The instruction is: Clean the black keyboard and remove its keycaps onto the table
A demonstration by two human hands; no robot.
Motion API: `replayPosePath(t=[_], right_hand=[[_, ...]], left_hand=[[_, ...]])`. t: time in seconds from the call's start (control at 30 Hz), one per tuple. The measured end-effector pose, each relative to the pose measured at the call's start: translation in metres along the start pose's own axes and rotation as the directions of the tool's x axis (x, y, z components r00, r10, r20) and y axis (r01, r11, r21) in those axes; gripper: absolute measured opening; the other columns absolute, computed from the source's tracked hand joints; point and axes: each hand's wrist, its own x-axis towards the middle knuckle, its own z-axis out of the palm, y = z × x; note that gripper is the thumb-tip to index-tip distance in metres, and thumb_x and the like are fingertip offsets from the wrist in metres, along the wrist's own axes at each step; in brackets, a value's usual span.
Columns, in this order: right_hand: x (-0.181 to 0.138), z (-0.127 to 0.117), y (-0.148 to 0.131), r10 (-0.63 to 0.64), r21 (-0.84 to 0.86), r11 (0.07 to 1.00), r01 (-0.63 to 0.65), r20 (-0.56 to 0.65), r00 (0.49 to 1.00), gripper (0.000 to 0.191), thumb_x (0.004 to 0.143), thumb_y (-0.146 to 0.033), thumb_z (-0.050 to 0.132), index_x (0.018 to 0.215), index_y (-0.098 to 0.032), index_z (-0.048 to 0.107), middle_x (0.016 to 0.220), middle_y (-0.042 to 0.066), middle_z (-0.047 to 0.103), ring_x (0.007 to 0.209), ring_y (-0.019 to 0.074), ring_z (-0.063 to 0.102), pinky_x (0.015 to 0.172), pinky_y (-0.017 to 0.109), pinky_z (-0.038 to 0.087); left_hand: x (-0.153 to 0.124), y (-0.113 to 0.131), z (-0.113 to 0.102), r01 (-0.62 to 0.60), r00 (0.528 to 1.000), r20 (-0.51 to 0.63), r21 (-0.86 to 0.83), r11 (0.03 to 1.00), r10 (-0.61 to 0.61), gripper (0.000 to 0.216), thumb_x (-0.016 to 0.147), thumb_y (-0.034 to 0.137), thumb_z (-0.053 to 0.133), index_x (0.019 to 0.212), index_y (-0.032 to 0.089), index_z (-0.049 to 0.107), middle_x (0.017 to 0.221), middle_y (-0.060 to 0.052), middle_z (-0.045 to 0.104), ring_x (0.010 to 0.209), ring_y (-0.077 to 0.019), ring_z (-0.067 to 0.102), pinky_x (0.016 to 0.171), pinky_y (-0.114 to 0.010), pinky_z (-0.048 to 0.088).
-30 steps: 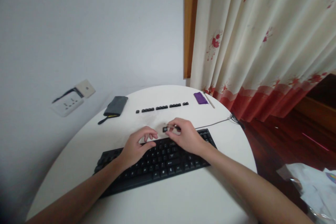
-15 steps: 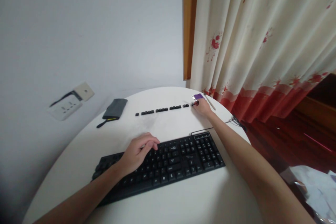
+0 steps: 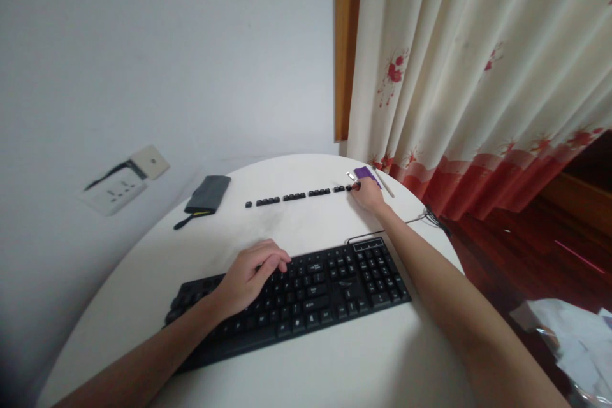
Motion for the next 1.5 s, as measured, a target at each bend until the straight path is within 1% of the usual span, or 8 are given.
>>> replayPosePath(t=[0.2,0.63,1.0,1.17,1.5], right_hand=[[-0.0004,0.0026,-0.0023,0.017,-0.026,1.000,-0.017,-0.012,1.000,0.018,0.080,-0.029,0.063,0.089,-0.016,0.072,0.089,0.009,0.073,0.082,0.0205,0.065,0.077,0.027,0.047],[-0.0004,0.0028,-0.0049,0.031,-0.046,0.998,-0.031,-0.007,1.000,0.020,0.082,-0.030,0.064,0.094,-0.017,0.072,0.094,0.010,0.074,0.090,0.0216,0.066,0.079,0.027,0.046],[-0.0014,0.0036,-0.0061,0.028,-0.062,0.998,-0.029,-0.020,0.999,0.020,0.081,-0.028,0.062,0.094,-0.018,0.073,0.093,0.010,0.074,0.089,0.0231,0.067,0.076,0.028,0.047],[-0.0025,0.0032,-0.0070,0.034,-0.071,0.997,-0.036,-0.023,0.999,0.020,0.082,-0.028,0.061,0.095,-0.017,0.073,0.094,0.011,0.074,0.089,0.0236,0.067,0.076,0.028,0.047],[-0.0039,0.0026,-0.0093,0.052,-0.059,0.997,-0.052,-0.017,0.999,0.020,0.083,-0.029,0.062,0.096,-0.017,0.072,0.097,0.011,0.074,0.093,0.0232,0.067,0.079,0.028,0.047]], left_hand=[[0.0008,0.0024,-0.0005,0.009,1.000,0.000,0.010,1.000,-0.009,0.029,0.099,0.022,0.043,0.085,0.018,0.068,0.075,-0.002,0.067,0.078,-0.0153,0.062,0.077,-0.029,0.046],[0.0010,0.0018,-0.0003,0.009,1.000,0.013,0.005,1.000,-0.009,0.029,0.098,0.022,0.043,0.086,0.019,0.069,0.075,-0.002,0.067,0.077,-0.0158,0.062,0.077,-0.029,0.047],[0.0012,0.0030,-0.0005,0.007,1.000,0.014,0.010,1.000,-0.007,0.030,0.099,0.024,0.043,0.085,0.019,0.069,0.074,-0.002,0.067,0.076,-0.0153,0.062,0.076,-0.029,0.047],[0.0004,0.0017,-0.0001,0.017,0.999,0.027,0.008,1.000,-0.017,0.030,0.100,0.026,0.042,0.089,0.019,0.069,0.076,-0.002,0.068,0.077,-0.0158,0.062,0.077,-0.029,0.048],[-0.0006,-0.0004,0.0000,0.012,1.000,0.029,0.006,1.000,-0.012,0.029,0.099,0.024,0.044,0.087,0.019,0.069,0.076,-0.002,0.067,0.078,-0.0156,0.061,0.078,-0.030,0.047]])
